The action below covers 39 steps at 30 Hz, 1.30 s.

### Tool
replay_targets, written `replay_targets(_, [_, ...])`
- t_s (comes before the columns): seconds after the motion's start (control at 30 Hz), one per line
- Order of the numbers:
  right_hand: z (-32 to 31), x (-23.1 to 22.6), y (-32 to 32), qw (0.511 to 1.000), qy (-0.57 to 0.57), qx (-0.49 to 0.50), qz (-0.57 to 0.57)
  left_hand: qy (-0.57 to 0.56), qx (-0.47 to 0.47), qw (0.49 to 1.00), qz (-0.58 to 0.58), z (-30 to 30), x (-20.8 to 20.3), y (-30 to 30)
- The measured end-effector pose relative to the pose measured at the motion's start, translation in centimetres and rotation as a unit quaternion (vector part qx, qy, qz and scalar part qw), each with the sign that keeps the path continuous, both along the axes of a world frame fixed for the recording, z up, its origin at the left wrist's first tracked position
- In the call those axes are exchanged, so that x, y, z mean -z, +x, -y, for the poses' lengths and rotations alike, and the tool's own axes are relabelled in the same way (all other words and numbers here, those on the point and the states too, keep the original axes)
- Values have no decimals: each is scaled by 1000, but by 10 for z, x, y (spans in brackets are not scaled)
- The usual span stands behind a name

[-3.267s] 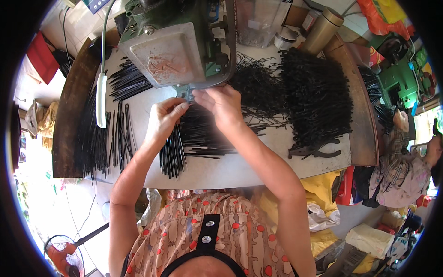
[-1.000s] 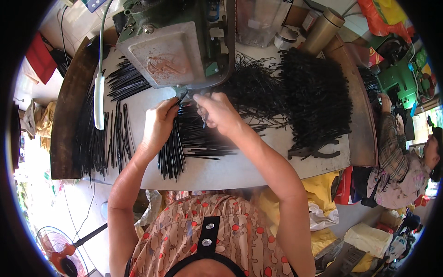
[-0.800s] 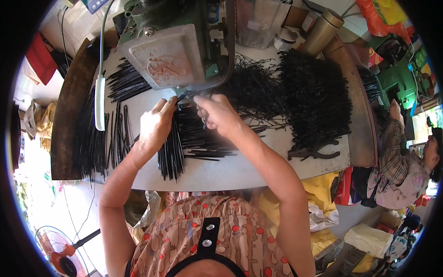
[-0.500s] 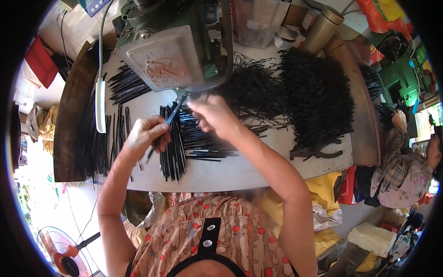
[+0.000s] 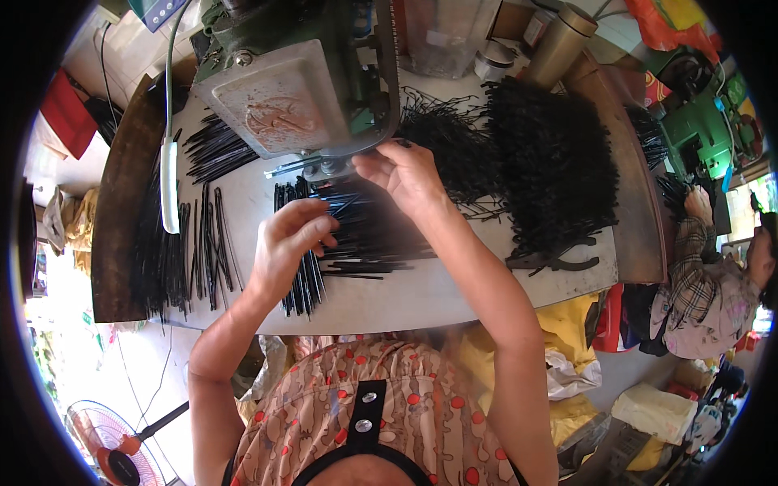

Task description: The person inserts components into the heads of black plastic zip ties using a small manual press at an assembly station.

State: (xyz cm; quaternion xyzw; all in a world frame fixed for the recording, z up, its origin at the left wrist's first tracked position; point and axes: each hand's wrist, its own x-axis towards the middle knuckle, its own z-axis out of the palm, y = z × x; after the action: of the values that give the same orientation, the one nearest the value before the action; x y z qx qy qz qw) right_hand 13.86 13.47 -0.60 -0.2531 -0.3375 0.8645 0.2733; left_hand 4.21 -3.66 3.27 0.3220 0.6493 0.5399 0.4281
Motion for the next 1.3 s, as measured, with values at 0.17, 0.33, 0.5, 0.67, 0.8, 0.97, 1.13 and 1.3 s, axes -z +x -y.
replay_targets(0.17, [2,1,-5,1000,-8,4,-21,34,-111,936,332,-30,15,-31])
replay_targets(0.33, [5,0,-9,1000,-9,8,-16,63,-145,934,321,-43,27,-42])
replay_targets(0.5, [9,-1,-9,1000,-4,15,-18,97,-151,931,318,-41,29,-41])
replay_targets(0.67, [15,-4,-7,1000,-4,18,-14,106,-158,929,317,-38,29,-42])
replay_targets(0.8, [16,0,-9,999,-17,32,-19,103,-159,929,317,-38,29,-38])
replay_targets(0.97, [19,-1,-12,999,-14,44,-23,96,-168,928,319,-36,31,-36])
replay_targets(1.13, [20,0,-13,999,-16,50,-13,103,-176,924,322,-37,36,-33])
replay_targets(1.3, [16,3,-6,995,-35,75,-51,86,-165,925,332,-43,37,-23])
